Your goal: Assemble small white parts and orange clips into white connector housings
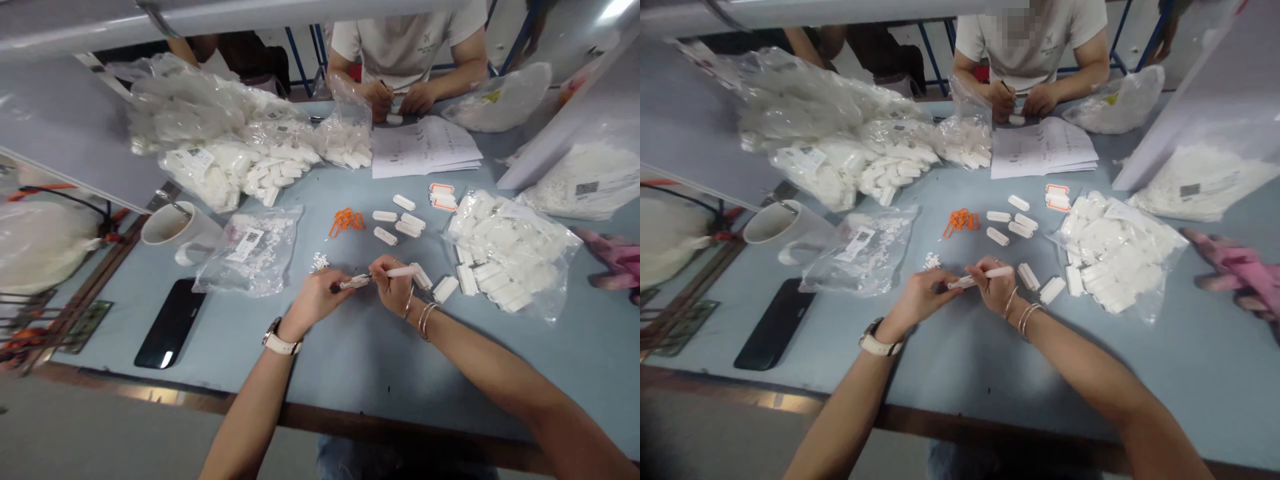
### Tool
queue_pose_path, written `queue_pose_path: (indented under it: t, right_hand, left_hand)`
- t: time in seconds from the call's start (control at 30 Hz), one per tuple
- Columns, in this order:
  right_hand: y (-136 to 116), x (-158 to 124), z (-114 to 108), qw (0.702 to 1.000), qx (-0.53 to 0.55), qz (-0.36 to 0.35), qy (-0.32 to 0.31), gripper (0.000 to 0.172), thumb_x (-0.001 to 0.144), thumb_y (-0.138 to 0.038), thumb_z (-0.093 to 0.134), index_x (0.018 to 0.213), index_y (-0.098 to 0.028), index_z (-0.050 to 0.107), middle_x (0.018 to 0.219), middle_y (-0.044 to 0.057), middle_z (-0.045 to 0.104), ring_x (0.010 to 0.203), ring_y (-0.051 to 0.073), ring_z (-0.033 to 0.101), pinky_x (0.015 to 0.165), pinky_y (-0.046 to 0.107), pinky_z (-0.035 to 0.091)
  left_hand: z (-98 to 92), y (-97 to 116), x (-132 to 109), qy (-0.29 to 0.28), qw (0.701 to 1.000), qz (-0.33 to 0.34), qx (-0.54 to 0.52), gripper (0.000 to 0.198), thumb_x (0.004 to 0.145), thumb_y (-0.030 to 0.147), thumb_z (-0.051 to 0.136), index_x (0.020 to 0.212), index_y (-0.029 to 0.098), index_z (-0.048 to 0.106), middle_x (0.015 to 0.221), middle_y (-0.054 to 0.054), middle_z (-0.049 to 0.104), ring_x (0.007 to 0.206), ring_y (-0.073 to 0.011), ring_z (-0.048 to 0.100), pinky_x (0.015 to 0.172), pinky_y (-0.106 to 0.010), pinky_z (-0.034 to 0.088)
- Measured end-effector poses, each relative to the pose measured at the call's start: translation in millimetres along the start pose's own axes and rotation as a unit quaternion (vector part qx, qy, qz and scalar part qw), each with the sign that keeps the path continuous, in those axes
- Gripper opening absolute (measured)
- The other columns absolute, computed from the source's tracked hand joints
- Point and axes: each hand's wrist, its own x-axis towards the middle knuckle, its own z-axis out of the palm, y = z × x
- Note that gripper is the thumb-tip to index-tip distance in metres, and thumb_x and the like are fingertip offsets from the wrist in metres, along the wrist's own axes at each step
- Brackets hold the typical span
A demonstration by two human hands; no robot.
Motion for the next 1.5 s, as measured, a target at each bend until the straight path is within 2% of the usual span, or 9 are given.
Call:
queue_pose_path:
  t: [0.1, 0.3, 0.5, 0.7, 0.83, 1.07, 1.27, 1.4, 1.5]
  right_hand:
    - [1, -1, 0, 1.000, 0.025, 0.014, -0.003, 0.049, 0.092, -0.050, 0.034, 0.056, -0.019, 0.047, 0.051, -0.002, 0.050, 0.048, 0.010, 0.047, 0.051, 0.022, 0.038]
    - [2, -1, 1, 0.999, -0.016, 0.023, -0.035, 0.051, 0.092, -0.053, 0.032, 0.057, -0.019, 0.049, 0.050, -0.001, 0.051, 0.048, 0.010, 0.048, 0.052, 0.023, 0.037]
    - [3, -1, 2, 0.999, -0.041, 0.017, -0.025, 0.053, 0.092, -0.053, 0.029, 0.057, -0.019, 0.050, 0.050, 0.000, 0.053, 0.049, 0.011, 0.050, 0.053, 0.023, 0.037]
    - [-2, 2, -1, 0.995, -0.089, -0.028, -0.038, 0.052, 0.094, -0.050, 0.027, 0.059, -0.019, 0.050, 0.051, 0.000, 0.053, 0.048, 0.010, 0.049, 0.052, 0.022, 0.035]
    - [-5, 6, -1, 0.990, -0.102, -0.088, -0.051, 0.050, 0.095, -0.045, 0.029, 0.059, -0.018, 0.051, 0.052, 0.001, 0.055, 0.049, 0.010, 0.049, 0.051, 0.021, 0.035]
    - [-8, 6, 1, 0.978, -0.126, -0.144, -0.082, 0.047, 0.093, -0.048, 0.035, 0.059, -0.018, 0.050, 0.053, 0.000, 0.056, 0.050, 0.010, 0.049, 0.053, 0.022, 0.034]
    - [-6, 3, 1, 0.985, -0.101, -0.119, -0.072, 0.046, 0.094, -0.046, 0.033, 0.060, -0.019, 0.050, 0.055, 0.001, 0.056, 0.050, 0.010, 0.048, 0.053, 0.022, 0.035]
    - [-1, -1, 1, 0.997, -0.055, -0.046, -0.039, 0.048, 0.095, -0.046, 0.029, 0.061, -0.019, 0.050, 0.056, 0.001, 0.055, 0.052, 0.011, 0.049, 0.054, 0.023, 0.037]
    - [0, -3, 0, 0.999, -0.020, -0.015, -0.038, 0.047, 0.094, -0.047, 0.029, 0.062, -0.019, 0.051, 0.057, 0.001, 0.054, 0.054, 0.012, 0.050, 0.056, 0.024, 0.038]
  left_hand:
    - [0.6, -1, 0, -0.003, 1.000, -0.006, -0.005, 0.007, 0.075, 0.024, 0.067, 0.076, 0.017, 0.064, 0.065, -0.001, 0.062, 0.056, -0.0117, 0.052, 0.053, -0.023, 0.041]
    - [1.3, -1, 0, -0.003, 1.000, -0.008, -0.008, 0.007, 0.075, 0.023, 0.066, 0.077, 0.017, 0.064, 0.065, -0.001, 0.062, 0.057, -0.0122, 0.053, 0.055, -0.024, 0.041]
    - [0.3, 1, 1, -0.001, 1.000, -0.006, -0.018, 0.007, 0.076, 0.024, 0.065, 0.076, 0.018, 0.064, 0.065, -0.001, 0.062, 0.058, -0.0125, 0.054, 0.056, -0.024, 0.041]
    - [1.1, 0, 0, -0.001, 1.000, -0.005, -0.010, 0.008, 0.077, 0.025, 0.064, 0.076, 0.018, 0.063, 0.065, 0.000, 0.061, 0.056, -0.0116, 0.052, 0.056, -0.024, 0.041]
    - [2.0, -1, 0, 0.003, 1.000, -0.005, -0.003, 0.008, 0.076, 0.024, 0.065, 0.074, 0.017, 0.062, 0.061, 0.001, 0.058, 0.055, -0.0112, 0.051, 0.054, -0.023, 0.040]
    - [1.9, -1, 1, 0.008, 1.000, 0.013, 0.021, 0.015, 0.078, 0.026, 0.062, 0.067, 0.017, 0.057, 0.059, 0.001, 0.056, 0.053, -0.0103, 0.049, 0.053, -0.023, 0.038]
    - [0.4, 1, 1, 0.011, 1.000, 0.009, 0.019, 0.012, 0.076, 0.023, 0.065, 0.067, 0.017, 0.059, 0.058, 0.001, 0.055, 0.052, -0.0108, 0.049, 0.051, -0.023, 0.038]
    - [0.3, 1, 0, 0.005, 1.000, 0.002, 0.005, 0.006, 0.076, 0.023, 0.065, 0.074, 0.017, 0.062, 0.062, 0.000, 0.059, 0.056, -0.0125, 0.052, 0.054, -0.024, 0.041]
    - [0.8, 0, 0, 0.000, 1.000, -0.002, 0.003, 0.008, 0.077, 0.025, 0.064, 0.076, 0.018, 0.063, 0.065, -0.001, 0.061, 0.057, -0.0124, 0.053, 0.054, -0.024, 0.042]
